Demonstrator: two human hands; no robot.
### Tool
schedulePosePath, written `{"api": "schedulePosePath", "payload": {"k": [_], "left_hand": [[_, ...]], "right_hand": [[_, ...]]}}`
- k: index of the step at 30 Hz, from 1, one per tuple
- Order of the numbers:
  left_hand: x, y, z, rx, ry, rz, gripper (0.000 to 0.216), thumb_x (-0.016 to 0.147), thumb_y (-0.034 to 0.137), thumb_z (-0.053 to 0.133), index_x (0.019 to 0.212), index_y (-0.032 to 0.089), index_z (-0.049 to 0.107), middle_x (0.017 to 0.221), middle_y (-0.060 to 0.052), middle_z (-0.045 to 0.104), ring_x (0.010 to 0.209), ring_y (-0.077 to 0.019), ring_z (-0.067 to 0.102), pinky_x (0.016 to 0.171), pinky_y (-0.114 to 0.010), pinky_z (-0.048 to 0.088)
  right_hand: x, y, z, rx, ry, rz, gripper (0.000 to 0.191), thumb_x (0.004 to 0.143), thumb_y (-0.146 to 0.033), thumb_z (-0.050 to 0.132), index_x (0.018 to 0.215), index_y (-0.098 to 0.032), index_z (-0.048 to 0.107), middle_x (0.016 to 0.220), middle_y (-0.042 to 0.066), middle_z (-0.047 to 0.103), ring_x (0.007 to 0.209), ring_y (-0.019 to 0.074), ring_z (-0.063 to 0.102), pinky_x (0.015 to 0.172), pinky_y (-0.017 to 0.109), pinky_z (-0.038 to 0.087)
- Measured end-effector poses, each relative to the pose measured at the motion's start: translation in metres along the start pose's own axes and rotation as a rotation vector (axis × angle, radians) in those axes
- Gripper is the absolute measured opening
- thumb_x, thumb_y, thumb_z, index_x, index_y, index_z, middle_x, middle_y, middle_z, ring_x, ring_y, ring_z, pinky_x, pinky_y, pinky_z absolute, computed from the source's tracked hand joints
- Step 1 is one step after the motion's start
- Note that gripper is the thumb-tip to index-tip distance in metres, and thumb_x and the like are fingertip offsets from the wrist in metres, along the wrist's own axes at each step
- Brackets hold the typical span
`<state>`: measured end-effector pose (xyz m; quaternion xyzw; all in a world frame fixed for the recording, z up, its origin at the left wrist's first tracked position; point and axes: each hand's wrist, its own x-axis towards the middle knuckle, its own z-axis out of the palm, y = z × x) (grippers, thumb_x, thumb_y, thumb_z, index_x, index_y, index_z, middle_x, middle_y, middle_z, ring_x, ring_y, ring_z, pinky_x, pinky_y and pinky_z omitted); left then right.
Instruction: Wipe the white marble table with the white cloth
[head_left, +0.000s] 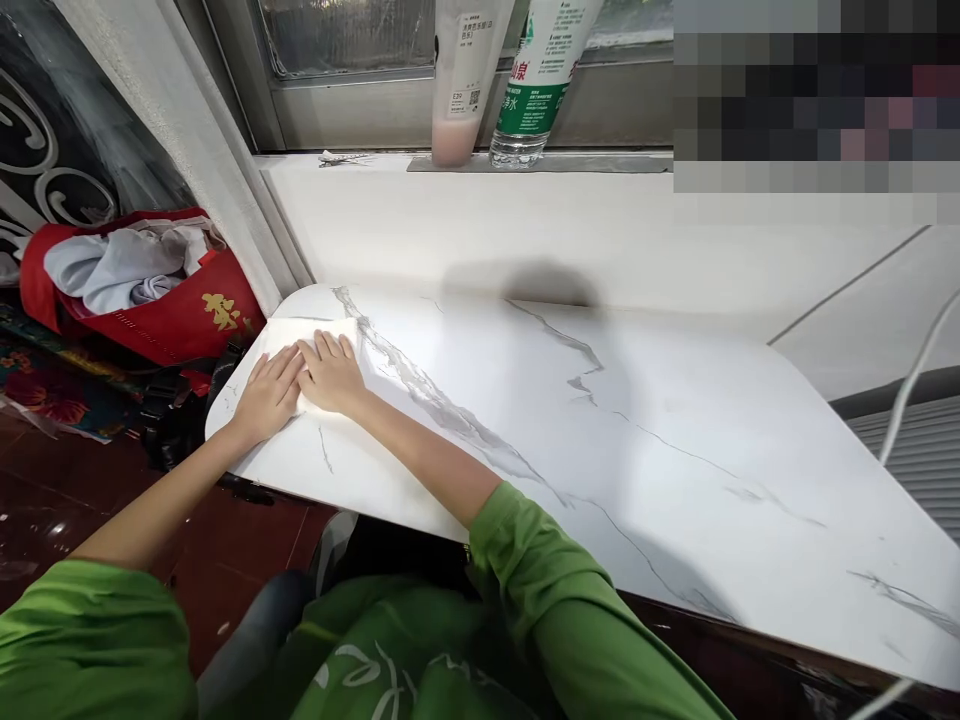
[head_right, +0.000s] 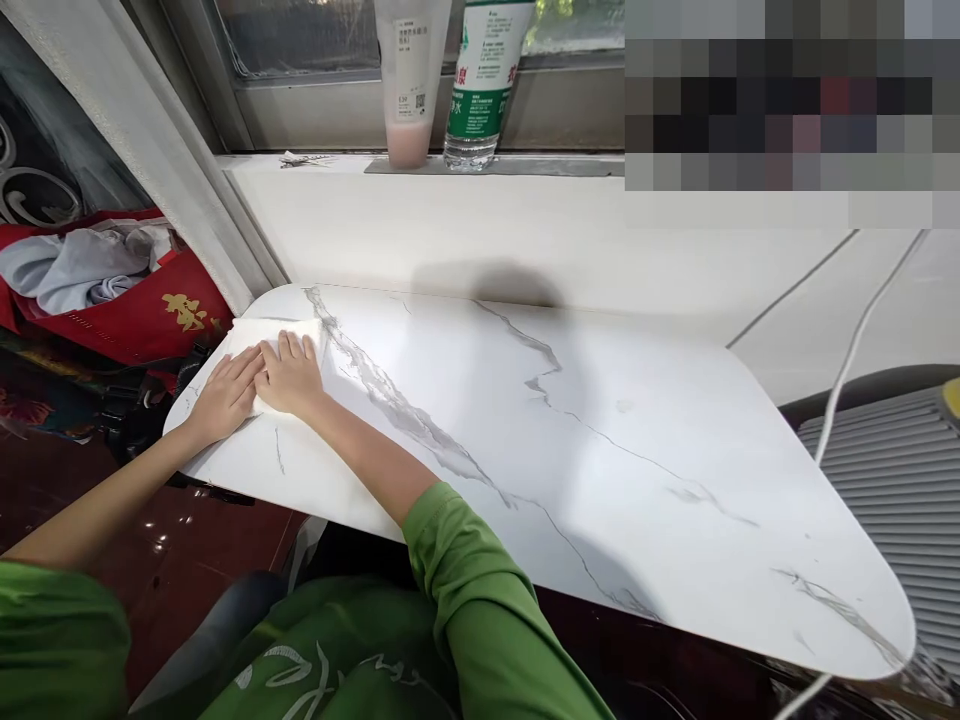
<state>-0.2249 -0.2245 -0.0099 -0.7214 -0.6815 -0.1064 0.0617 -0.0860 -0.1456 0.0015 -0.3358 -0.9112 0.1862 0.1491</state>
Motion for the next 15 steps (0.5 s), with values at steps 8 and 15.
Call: {"api": "schedulePosePath", "payload": {"k": [8, 15], "left_hand": [[-0.085, 0.034, -0.036, 0.034, 0.013, 0.009, 0.052, 0.095, 0.031, 0.024, 0.142, 0.020, 0.043, 0.142, -0.012, 0.050, 0.130, -0.0308, 0.047, 0.108, -0.051, 0.035], [-0.100, 0.014, -0.055, -0.040, 0.013, 0.006, 0.045, 0.095, 0.035, 0.030, 0.131, 0.027, 0.056, 0.117, -0.009, 0.066, 0.109, -0.0316, 0.060, 0.095, -0.049, 0.047]], "right_hand": [[-0.066, -0.043, -0.004, 0.045, -0.123, -0.133, 0.060, 0.095, -0.032, 0.037, 0.149, -0.007, 0.030, 0.159, 0.021, 0.021, 0.148, 0.0305, 0.014, 0.119, 0.050, 0.008], [-0.090, -0.068, -0.013, 0.069, -0.162, -0.194, 0.067, 0.094, -0.034, 0.039, 0.153, -0.006, 0.020, 0.152, 0.029, 0.030, 0.144, 0.0387, 0.024, 0.114, 0.062, 0.013]]}}
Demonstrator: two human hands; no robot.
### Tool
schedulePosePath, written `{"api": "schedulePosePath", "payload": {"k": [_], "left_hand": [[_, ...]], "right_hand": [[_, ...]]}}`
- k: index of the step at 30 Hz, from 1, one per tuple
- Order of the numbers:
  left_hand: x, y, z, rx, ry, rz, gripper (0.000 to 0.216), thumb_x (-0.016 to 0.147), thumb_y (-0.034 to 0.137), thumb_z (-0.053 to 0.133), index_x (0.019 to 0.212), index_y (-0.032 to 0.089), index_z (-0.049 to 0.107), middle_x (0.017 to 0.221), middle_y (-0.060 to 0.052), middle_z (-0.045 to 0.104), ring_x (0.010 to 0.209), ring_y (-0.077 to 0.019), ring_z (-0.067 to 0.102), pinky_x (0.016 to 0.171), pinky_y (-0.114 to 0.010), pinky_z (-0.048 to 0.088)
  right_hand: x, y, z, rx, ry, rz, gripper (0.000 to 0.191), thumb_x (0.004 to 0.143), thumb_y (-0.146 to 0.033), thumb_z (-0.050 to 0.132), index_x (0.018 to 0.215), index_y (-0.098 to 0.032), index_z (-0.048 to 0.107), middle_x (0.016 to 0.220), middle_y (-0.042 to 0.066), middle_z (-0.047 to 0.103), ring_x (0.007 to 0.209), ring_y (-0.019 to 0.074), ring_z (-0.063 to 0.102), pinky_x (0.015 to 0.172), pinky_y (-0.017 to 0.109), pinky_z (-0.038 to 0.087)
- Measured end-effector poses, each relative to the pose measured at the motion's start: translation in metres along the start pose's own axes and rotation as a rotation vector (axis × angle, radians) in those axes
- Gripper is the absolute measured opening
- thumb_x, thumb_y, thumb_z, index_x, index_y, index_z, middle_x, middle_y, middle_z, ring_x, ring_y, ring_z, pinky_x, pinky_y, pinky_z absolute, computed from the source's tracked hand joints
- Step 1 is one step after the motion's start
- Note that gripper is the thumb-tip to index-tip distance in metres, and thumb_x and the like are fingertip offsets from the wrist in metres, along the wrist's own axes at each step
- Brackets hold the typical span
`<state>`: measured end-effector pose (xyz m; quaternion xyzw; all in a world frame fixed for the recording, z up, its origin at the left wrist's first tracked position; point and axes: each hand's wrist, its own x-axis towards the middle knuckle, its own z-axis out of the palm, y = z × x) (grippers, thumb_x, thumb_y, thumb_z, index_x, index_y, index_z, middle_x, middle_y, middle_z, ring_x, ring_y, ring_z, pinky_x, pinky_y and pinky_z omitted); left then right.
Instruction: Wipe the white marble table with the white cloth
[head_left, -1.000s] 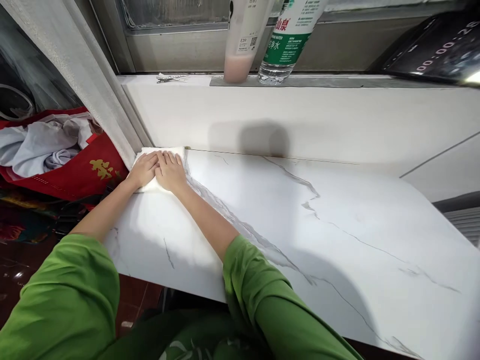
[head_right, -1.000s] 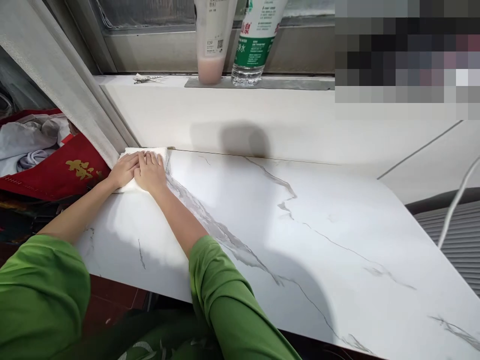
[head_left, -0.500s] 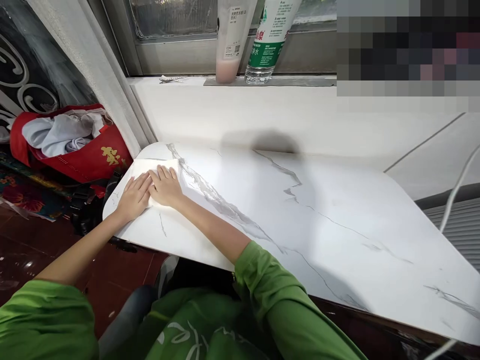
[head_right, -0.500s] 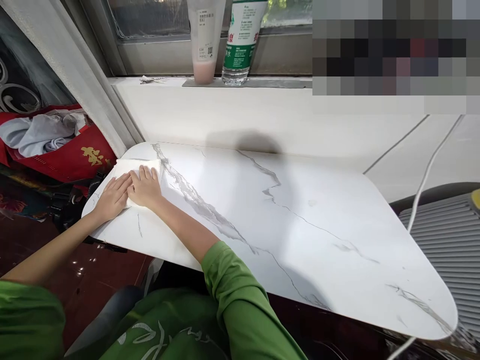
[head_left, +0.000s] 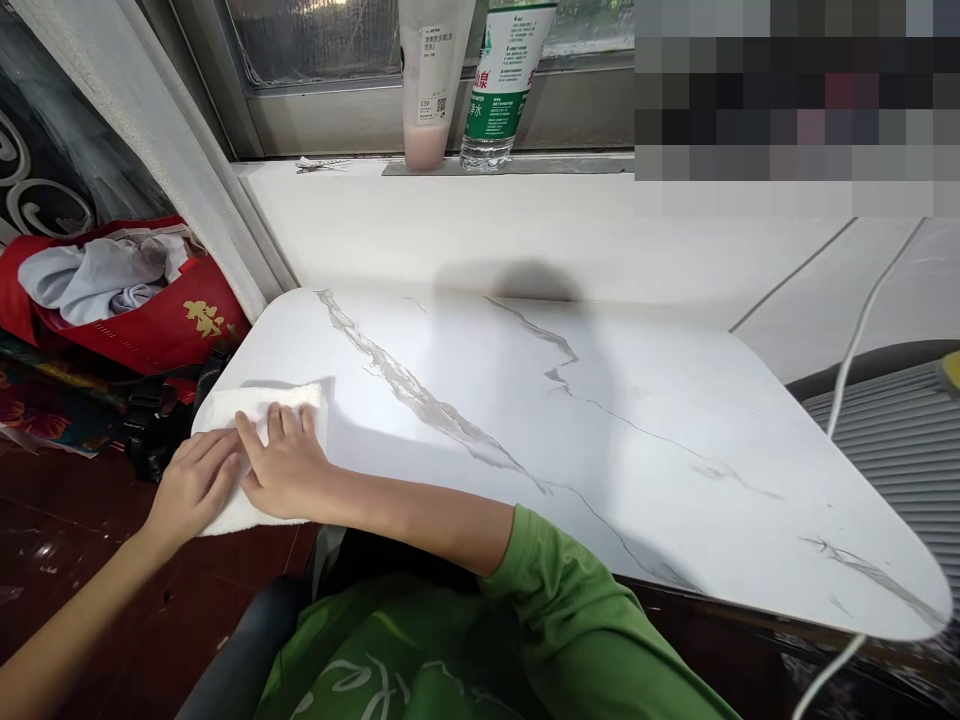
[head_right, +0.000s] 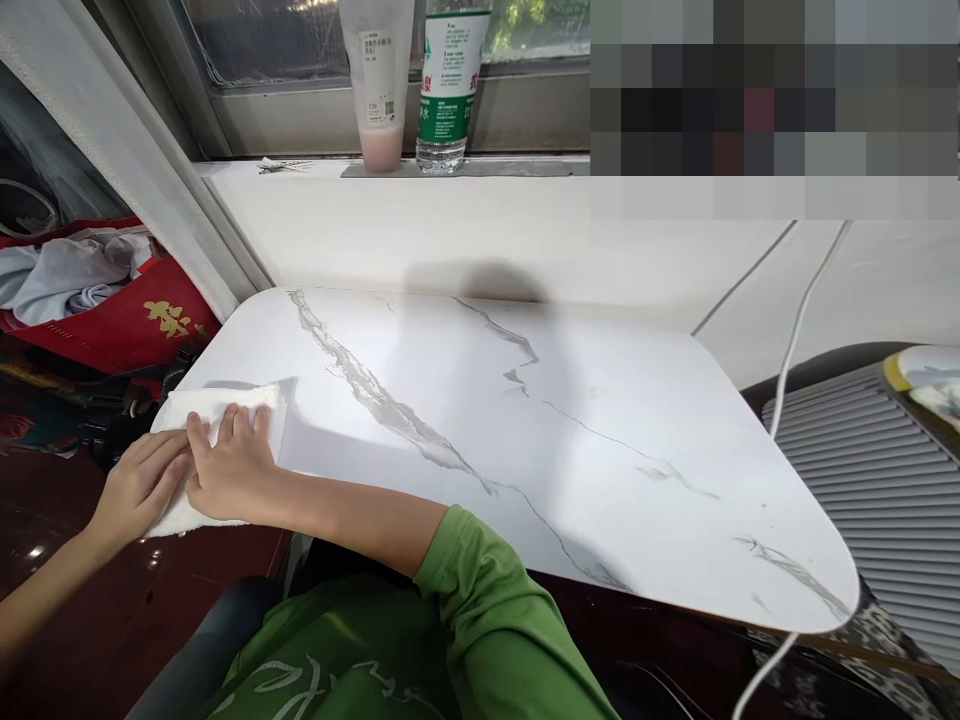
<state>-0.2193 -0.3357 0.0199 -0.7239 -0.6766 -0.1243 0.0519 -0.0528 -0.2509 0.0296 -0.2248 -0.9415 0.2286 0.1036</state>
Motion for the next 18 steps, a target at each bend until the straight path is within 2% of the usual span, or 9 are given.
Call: {"api": "schedulePosePath", "payload": {"k": [4, 7, 10, 15, 18], "left_hand": [[0.017, -0.025, 0.005, -0.113, -0.071, 0.130, 0.050, 0.097, 0.034, 0.029, 0.147, 0.034, 0.037, 0.149, -0.004, 0.044, 0.137, -0.0286, 0.041, 0.113, -0.050, 0.031], [0.030, -0.041, 0.010, -0.159, -0.140, 0.149, 0.053, 0.098, 0.036, 0.029, 0.151, 0.037, 0.028, 0.156, 0.000, 0.034, 0.143, -0.0264, 0.032, 0.116, -0.049, 0.027], [0.046, -0.059, 0.018, -0.138, -0.172, 0.101, 0.054, 0.099, 0.039, 0.027, 0.152, 0.035, 0.022, 0.158, -0.001, 0.029, 0.145, -0.0260, 0.026, 0.116, -0.050, 0.024], [0.100, -0.082, 0.038, -0.094, -0.203, 0.042, 0.055, 0.099, 0.043, 0.020, 0.152, 0.031, 0.026, 0.158, -0.005, 0.028, 0.146, -0.0269, 0.023, 0.116, -0.057, 0.015], [0.148, -0.069, 0.050, -0.050, -0.238, 0.020, 0.057, 0.098, 0.042, 0.019, 0.151, 0.023, 0.030, 0.158, -0.010, 0.028, 0.146, -0.0295, 0.022, 0.114, -0.059, 0.018]], "right_hand": [[0.001, -0.004, 0.005, 0.049, -0.011, 0.036, 0.070, 0.094, -0.035, 0.036, 0.154, -0.006, 0.013, 0.157, 0.026, 0.020, 0.147, 0.0393, 0.012, 0.114, 0.065, 0.006], [0.011, -0.001, 0.010, 0.050, 0.030, 0.056, 0.071, 0.095, -0.039, 0.034, 0.154, -0.005, 0.014, 0.158, 0.026, 0.016, 0.147, 0.0397, 0.006, 0.114, 0.065, 0.000], [0.031, 0.010, 0.010, 0.007, 0.093, 0.067, 0.073, 0.095, -0.045, 0.035, 0.153, -0.006, 0.018, 0.157, 0.026, 0.019, 0.147, 0.0390, 0.010, 0.115, 0.063, 0.000], [0.075, 0.051, 0.000, -0.080, 0.139, 0.104, 0.077, 0.092, -0.051, 0.042, 0.153, -0.008, 0.022, 0.157, 0.026, 0.023, 0.147, 0.0373, 0.016, 0.117, 0.060, 0.003], [0.092, 0.089, -0.015, -0.093, 0.129, 0.131, 0.075, 0.091, -0.047, 0.044, 0.153, -0.009, 0.023, 0.157, 0.024, 0.023, 0.148, 0.0337, 0.016, 0.118, 0.057, 0.003]]}}
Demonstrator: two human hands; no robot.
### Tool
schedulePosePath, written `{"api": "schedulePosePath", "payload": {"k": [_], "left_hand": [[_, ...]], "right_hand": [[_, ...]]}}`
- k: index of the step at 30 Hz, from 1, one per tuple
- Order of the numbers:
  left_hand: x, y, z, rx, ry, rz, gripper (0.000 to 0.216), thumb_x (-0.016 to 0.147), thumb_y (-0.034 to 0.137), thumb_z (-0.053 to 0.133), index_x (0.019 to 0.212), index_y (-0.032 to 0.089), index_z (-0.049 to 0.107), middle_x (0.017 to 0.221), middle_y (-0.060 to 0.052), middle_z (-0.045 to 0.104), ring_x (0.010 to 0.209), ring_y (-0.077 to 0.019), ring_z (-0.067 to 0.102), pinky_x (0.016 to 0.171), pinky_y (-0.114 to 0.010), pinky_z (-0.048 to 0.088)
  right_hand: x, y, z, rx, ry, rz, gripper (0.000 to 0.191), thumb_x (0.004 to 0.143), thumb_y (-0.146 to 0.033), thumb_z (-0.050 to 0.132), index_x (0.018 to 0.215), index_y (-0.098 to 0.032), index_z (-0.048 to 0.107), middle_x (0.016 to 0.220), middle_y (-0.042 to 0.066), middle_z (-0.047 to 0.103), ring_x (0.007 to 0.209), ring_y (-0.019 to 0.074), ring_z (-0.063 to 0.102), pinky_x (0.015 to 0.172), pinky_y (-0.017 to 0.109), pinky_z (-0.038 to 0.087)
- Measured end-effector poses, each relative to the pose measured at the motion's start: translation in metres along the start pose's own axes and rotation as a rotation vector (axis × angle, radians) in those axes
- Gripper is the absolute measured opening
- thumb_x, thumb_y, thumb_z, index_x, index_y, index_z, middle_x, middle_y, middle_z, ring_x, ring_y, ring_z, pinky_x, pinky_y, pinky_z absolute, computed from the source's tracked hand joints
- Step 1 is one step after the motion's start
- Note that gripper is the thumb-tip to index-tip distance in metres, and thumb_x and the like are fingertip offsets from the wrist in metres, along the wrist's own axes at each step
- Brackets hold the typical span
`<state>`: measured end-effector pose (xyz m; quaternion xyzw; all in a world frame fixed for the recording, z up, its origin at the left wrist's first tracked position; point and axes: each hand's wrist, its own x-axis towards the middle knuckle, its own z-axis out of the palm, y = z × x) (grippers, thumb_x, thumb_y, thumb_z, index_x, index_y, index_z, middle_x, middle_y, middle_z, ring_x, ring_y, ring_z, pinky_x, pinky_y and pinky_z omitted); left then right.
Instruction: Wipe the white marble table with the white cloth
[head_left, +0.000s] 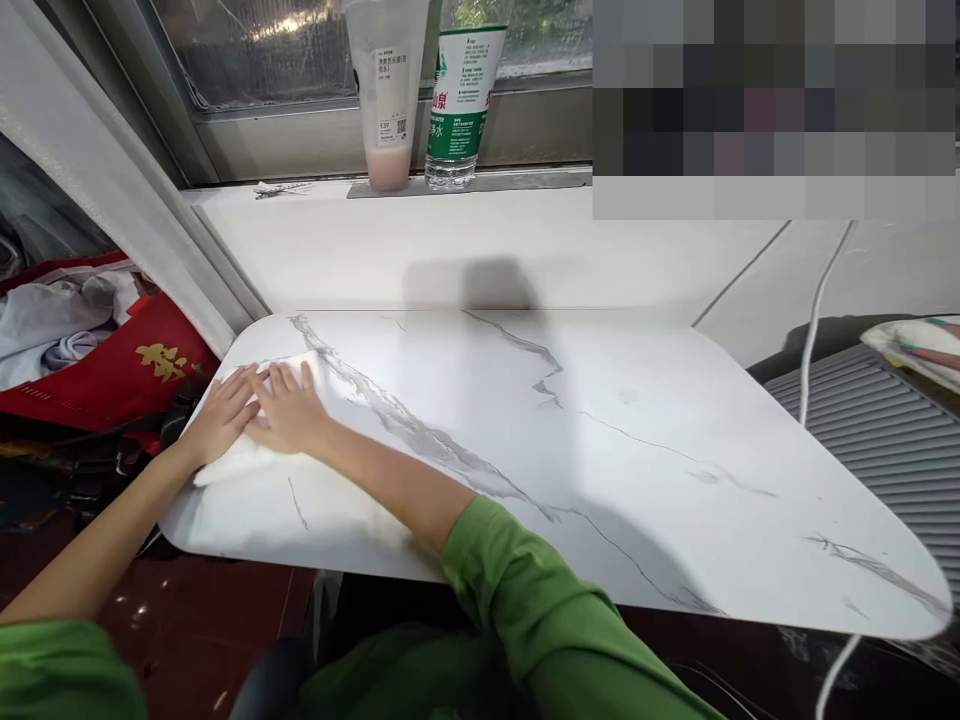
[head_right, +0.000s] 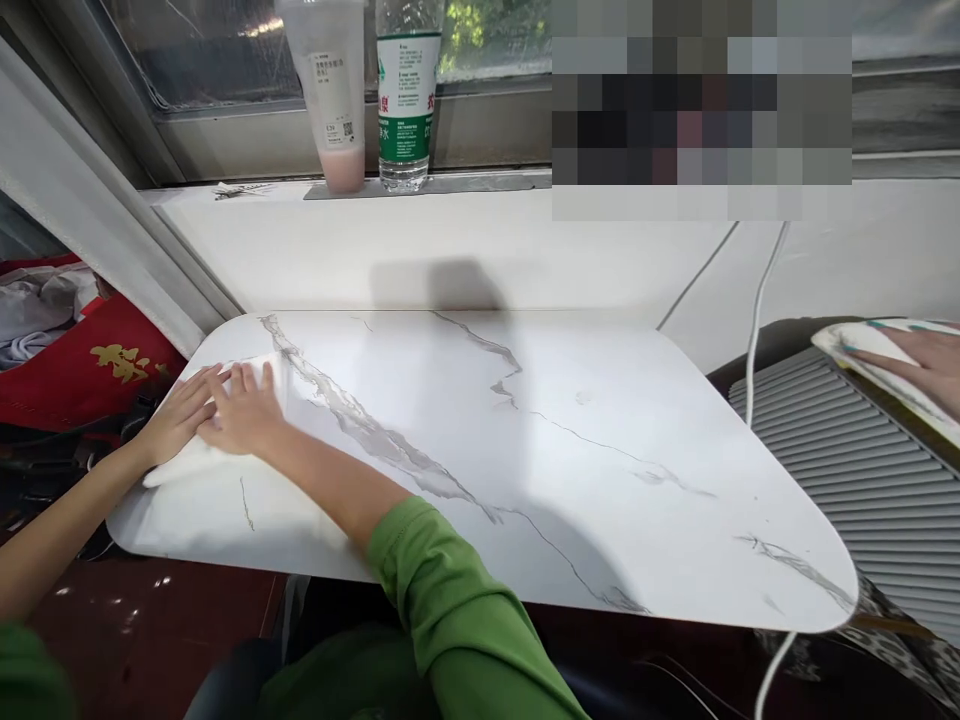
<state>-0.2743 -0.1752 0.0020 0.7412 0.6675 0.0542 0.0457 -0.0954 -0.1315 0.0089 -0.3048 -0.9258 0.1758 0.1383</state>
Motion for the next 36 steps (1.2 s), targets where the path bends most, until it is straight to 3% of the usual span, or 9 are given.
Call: {"api": "schedulePosePath", "payload": {"k": [4, 6, 8, 12, 16, 21, 25, 31, 36], "left_hand": [[0.083, 0.053, 0.008, 0.043, -0.031, 0.038, 0.057, 0.097, 0.037, 0.024, 0.150, 0.016, 0.029, 0.159, -0.015, 0.023, 0.147, -0.0326, 0.018, 0.112, -0.063, 0.018], [0.127, 0.091, 0.014, 0.034, -0.046, 0.095, 0.057, 0.097, 0.034, 0.028, 0.151, 0.016, 0.029, 0.159, -0.014, 0.022, 0.147, -0.0303, 0.017, 0.114, -0.059, 0.017], [0.165, 0.130, 0.021, 0.021, -0.057, 0.130, 0.055, 0.097, 0.031, 0.029, 0.151, 0.017, 0.029, 0.160, -0.012, 0.022, 0.148, -0.0281, 0.017, 0.116, -0.056, 0.016], [0.198, 0.196, 0.032, -0.026, -0.061, 0.196, 0.055, 0.099, 0.028, 0.027, 0.152, 0.016, 0.026, 0.160, -0.013, 0.020, 0.148, -0.0284, 0.016, 0.117, -0.055, 0.014], [0.174, 0.226, 0.039, -0.060, -0.064, 0.277, 0.056, 0.099, 0.033, 0.026, 0.153, 0.015, 0.023, 0.160, -0.014, 0.018, 0.148, -0.0303, 0.014, 0.117, -0.056, 0.013], [0.112, 0.249, 0.050, -0.044, 0.001, 0.354, 0.057, 0.098, 0.035, 0.028, 0.151, 0.014, 0.028, 0.158, -0.016, 0.025, 0.147, -0.0330, 0.019, 0.117, -0.060, 0.011], [0.065, 0.276, 0.057, -0.010, 0.094, 0.422, 0.057, 0.097, 0.031, 0.028, 0.146, 0.003, 0.037, 0.152, -0.023, 0.035, 0.144, -0.0344, 0.026, 0.119, -0.056, 0.014], [0.010, 0.313, 0.055, 0.038, 0.045, 0.514, 0.060, 0.096, 0.029, 0.029, 0.143, -0.007, 0.037, 0.149, -0.029, 0.034, 0.143, -0.0380, 0.026, 0.116, -0.054, 0.026], [-0.010, 0.331, 0.056, 0.042, 0.001, 0.623, 0.062, 0.092, 0.028, 0.035, 0.143, -0.008, 0.038, 0.150, -0.029, 0.031, 0.143, -0.0377, 0.024, 0.117, -0.052, 0.026]], "right_hand": [[0.013, 0.067, -0.025, -0.008, 0.021, 0.222, 0.064, 0.093, -0.032, 0.039, 0.152, -0.012, 0.027, 0.158, 0.017, 0.025, 0.148, 0.0250, 0.016, 0.120, 0.051, 0.006], [0.009, 0.106, -0.041, -0.050, 0.097, 0.442, 0.063, 0.092, -0.027, 0.037, 0.151, -0.007, 0.029, 0.157, 0.018, 0.026, 0.148, 0.0265, 0.018, 0.119, 0.051, 0.008], [-0.003, 0.144, -0.056, -0.096, 0.163, 0.524, 0.063, 0.092, -0.026, 0.035, 0.150, -0.003, 0.029, 0.157, 0.018, 0.027, 0.148, 0.0261, 0.019, 0.120, 0.049, 0.009], [-0.045, 0.194, -0.078, -0.120, 0.174, 0.601, 0.062, 0.092, -0.023, 0.028, 0.149, 0.001, 0.028, 0.159, 0.015, 0.025, 0.148, 0.0221, 0.019, 0.121, 0.043, 0.007], [-0.093, 0.193, -0.081, -0.135, 0.158, 0.619, 0.063, 0.092, -0.022, 0.024, 0.151, -0.001, 0.024, 0.160, 0.013, 0.021, 0.149, 0.0200, 0.015, 0.121, 0.044, 0.008], [-0.155, 0.153, -0.076, -0.187, 0.094, 0.619, 0.062, 0.093, -0.025, 0.023, 0.152, -0.004, 0.024, 0.160, 0.011, 0.021, 0.149, 0.0183, 0.015, 0.122, 0.042, 0.008], [-0.202, 0.124, -0.073, -0.185, 0.044, 0.626, 0.062, 0.093, -0.024, 0.023, 0.153, -0.006, 0.024, 0.160, 0.008, 0.019, 0.149, 0.0172, 0.012, 0.123, 0.042, 0.008], [-0.265, 0.104, -0.072, -0.102, 0.034, 0.588, 0.066, 0.089, -0.024, 0.031, 0.154, -0.012, 0.023, 0.159, 0.008, 0.018, 0.148, 0.0171, 0.011, 0.123, 0.047, 0.011], [-0.298, 0.104, -0.070, -0.103, 0.041, 0.545, 0.070, 0.085, -0.024, 0.035, 0.153, -0.010, 0.025, 0.158, 0.009, 0.021, 0.148, 0.0166, 0.010, 0.122, 0.045, 0.017]]}}
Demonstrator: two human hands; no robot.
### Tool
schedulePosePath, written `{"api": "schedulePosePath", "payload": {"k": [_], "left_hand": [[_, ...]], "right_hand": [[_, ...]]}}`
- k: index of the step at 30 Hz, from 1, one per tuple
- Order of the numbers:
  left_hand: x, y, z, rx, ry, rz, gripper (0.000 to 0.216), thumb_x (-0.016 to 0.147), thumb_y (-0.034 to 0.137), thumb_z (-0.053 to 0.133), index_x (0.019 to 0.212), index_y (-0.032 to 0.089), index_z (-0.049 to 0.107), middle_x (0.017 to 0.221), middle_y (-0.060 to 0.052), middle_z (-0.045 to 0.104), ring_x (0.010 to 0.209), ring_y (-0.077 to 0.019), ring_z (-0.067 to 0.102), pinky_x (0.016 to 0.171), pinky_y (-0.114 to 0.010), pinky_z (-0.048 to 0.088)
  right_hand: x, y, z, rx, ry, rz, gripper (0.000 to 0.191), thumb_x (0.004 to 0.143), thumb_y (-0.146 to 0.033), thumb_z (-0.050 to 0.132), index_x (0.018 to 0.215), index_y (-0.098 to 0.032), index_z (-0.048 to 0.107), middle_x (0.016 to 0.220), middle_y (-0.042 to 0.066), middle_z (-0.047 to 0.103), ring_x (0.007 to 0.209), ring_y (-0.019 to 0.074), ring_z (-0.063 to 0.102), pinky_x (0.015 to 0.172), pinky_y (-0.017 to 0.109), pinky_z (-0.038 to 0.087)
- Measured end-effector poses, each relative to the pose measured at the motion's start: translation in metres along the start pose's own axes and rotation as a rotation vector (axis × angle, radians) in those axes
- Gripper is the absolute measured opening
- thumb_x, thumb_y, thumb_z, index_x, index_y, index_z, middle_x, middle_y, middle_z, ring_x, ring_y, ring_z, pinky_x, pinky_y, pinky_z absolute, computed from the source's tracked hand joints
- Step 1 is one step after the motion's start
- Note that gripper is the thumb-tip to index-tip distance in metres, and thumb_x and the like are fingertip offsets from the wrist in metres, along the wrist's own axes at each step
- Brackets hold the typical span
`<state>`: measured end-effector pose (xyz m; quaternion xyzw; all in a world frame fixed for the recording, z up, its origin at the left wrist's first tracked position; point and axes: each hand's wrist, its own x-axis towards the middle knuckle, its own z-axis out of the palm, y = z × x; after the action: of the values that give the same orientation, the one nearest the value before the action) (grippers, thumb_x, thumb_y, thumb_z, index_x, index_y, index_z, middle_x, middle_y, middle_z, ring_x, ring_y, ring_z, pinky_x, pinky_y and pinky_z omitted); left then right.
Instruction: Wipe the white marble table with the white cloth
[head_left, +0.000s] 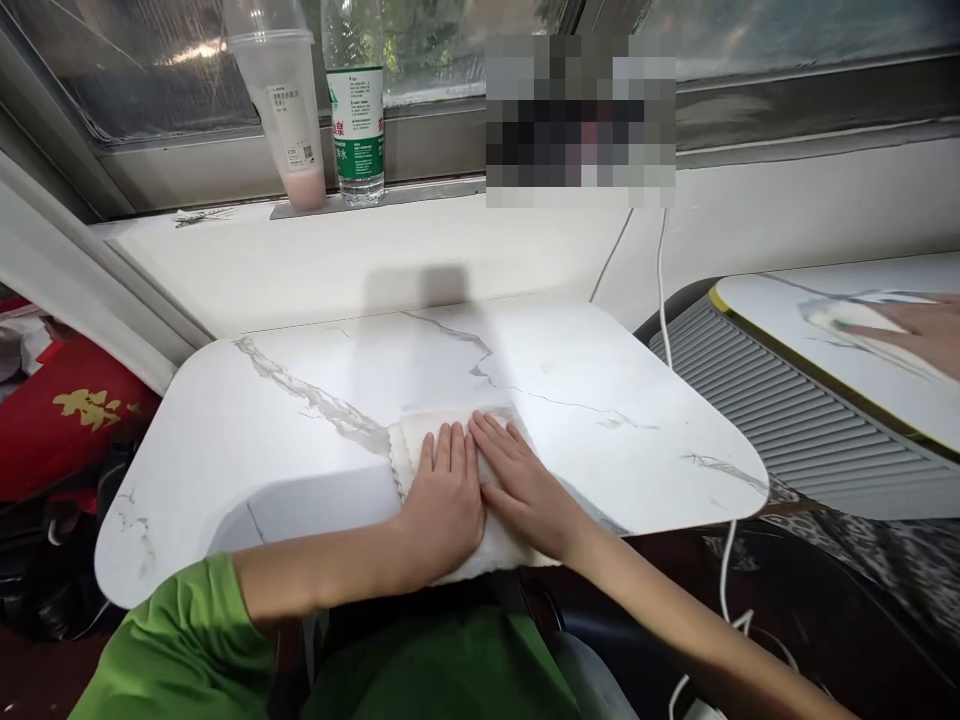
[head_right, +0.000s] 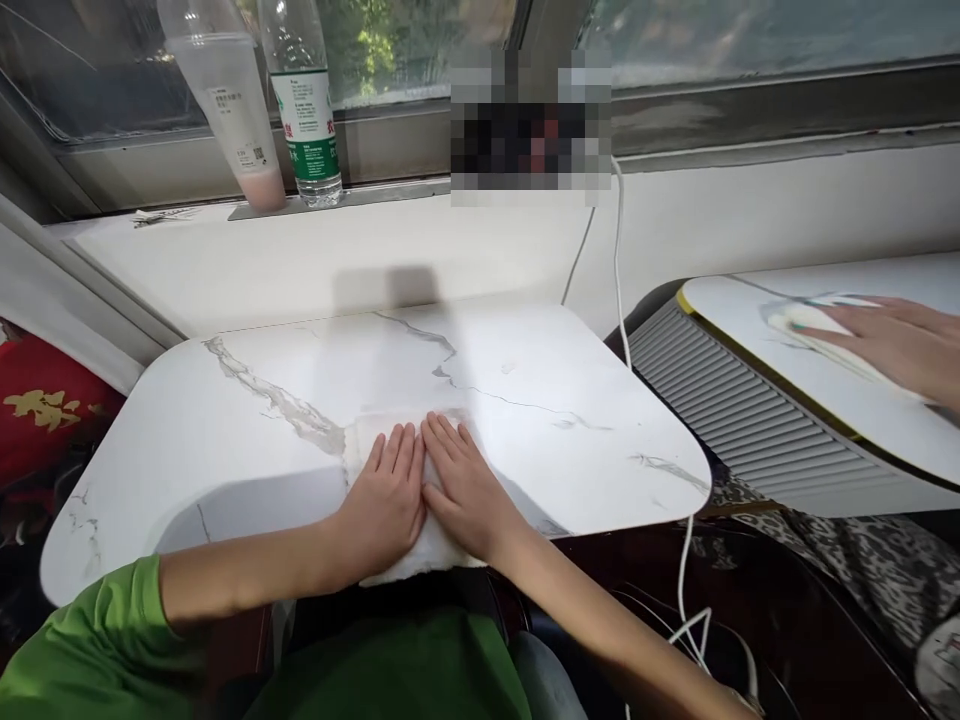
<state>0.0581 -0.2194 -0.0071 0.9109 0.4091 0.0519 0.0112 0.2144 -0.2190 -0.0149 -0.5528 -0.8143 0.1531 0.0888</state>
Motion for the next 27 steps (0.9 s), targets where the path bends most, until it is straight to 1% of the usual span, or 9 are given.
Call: {"api": "schedulePosePath", "payload": {"k": [3, 6, 11, 14, 17, 19, 22, 24, 27], "left_hand": [[0.015, 0.001, 0.003, -0.091, -0.019, -0.009, 0.065, 0.091, 0.032, 0.035, 0.145, -0.005, 0.036, 0.152, -0.027, 0.028, 0.144, -0.0389, 0.021, 0.116, -0.060, 0.022], [0.049, -0.010, 0.004, -0.141, -0.058, -0.057, 0.067, 0.091, 0.030, 0.034, 0.148, -0.004, 0.029, 0.155, -0.025, 0.023, 0.146, -0.0371, 0.018, 0.115, -0.065, 0.015], [0.117, -0.044, 0.001, -0.123, -0.124, -0.056, 0.064, 0.094, 0.029, 0.026, 0.151, 0.001, 0.021, 0.159, -0.016, 0.019, 0.148, -0.0268, 0.015, 0.120, -0.053, 0.010], [0.151, -0.066, 0.000, -0.098, -0.142, -0.092, 0.063, 0.095, 0.029, 0.023, 0.152, 0.002, 0.019, 0.160, -0.014, 0.019, 0.148, -0.0240, 0.015, 0.121, -0.049, 0.008], [0.178, -0.084, 0.001, -0.073, -0.125, -0.112, 0.062, 0.096, 0.028, 0.023, 0.152, 0.004, 0.020, 0.160, -0.011, 0.021, 0.148, -0.0219, 0.017, 0.121, -0.046, 0.008], [0.192, -0.092, 0.003, -0.072, -0.102, -0.132, 0.060, 0.096, 0.027, 0.023, 0.152, 0.006, 0.022, 0.160, -0.009, 0.022, 0.147, -0.0207, 0.019, 0.121, -0.044, 0.008], [0.204, -0.096, 0.006, -0.088, -0.061, -0.217, 0.059, 0.096, 0.027, 0.022, 0.152, 0.008, 0.024, 0.159, -0.008, 0.024, 0.147, -0.0208, 0.020, 0.121, -0.044, 0.010], [0.207, -0.096, 0.007, -0.091, -0.052, -0.254, 0.059, 0.096, 0.028, 0.022, 0.152, 0.010, 0.024, 0.160, -0.007, 0.023, 0.148, -0.0208, 0.018, 0.121, -0.045, 0.009], [0.203, -0.091, 0.008, -0.093, -0.068, -0.251, 0.060, 0.096, 0.028, 0.022, 0.153, 0.012, 0.022, 0.161, -0.006, 0.020, 0.149, -0.0199, 0.014, 0.122, -0.045, 0.005]], "right_hand": [[0.003, 0.009, 0.001, -0.088, 0.038, 0.027, 0.068, 0.086, -0.023, 0.031, 0.151, -0.006, 0.028, 0.158, 0.012, 0.022, 0.148, 0.0184, 0.011, 0.123, 0.046, 0.013], [0.027, 0.028, -0.002, -0.151, 0.085, 0.055, 0.066, 0.086, -0.021, 0.030, 0.150, -0.004, 0.030, 0.157, 0.014, 0.026, 0.148, 0.0209, 0.016, 0.122, 0.048, 0.014], [0.091, 0.071, -0.011, -0.194, 0.192, 0.085, 0.060, 0.092, -0.023, 0.022, 0.148, -0.003, 0.034, 0.154, 0.016, 0.034, 0.145, 0.0270, 0.027, 0.119, 0.052, 0.021], [0.129, 0.091, -0.018, -0.188, 0.194, 0.107, 0.059, 0.094, -0.025, 0.022, 0.148, -0.004, 0.036, 0.154, 0.014, 0.035, 0.145, 0.0266, 0.029, 0.120, 0.049, 0.021], [0.160, 0.103, -0.024, -0.150, 0.239, 0.104, 0.058, 0.095, -0.025, 0.022, 0.147, -0.005, 0.037, 0.153, 0.016, 0.038, 0.144, 0.0278, 0.030, 0.118, 0.052, 0.021], [0.176, 0.109, -0.028, -0.128, 0.265, 0.105, 0.057, 0.095, -0.025, 0.023, 0.145, -0.004, 0.039, 0.152, 0.017, 0.039, 0.143, 0.0287, 0.031, 0.117, 0.053, 0.022], [0.190, 0.113, -0.033, -0.130, 0.243, 0.119, 0.057, 0.095, -0.024, 0.022, 0.145, -0.003, 0.038, 0.152, 0.016, 0.039, 0.143, 0.0260, 0.031, 0.118, 0.048, 0.021], [0.194, 0.115, -0.035, -0.139, 0.231, 0.126, 0.057, 0.095, -0.023, 0.021, 0.146, -0.004, 0.037, 0.153, 0.014, 0.038, 0.144, 0.0238, 0.030, 0.119, 0.045, 0.021], [0.188, 0.116, -0.034, -0.113, 0.249, 0.104, 0.057, 0.094, -0.024, 0.023, 0.147, -0.006, 0.037, 0.154, 0.013, 0.037, 0.144, 0.0246, 0.029, 0.119, 0.048, 0.021]]}}
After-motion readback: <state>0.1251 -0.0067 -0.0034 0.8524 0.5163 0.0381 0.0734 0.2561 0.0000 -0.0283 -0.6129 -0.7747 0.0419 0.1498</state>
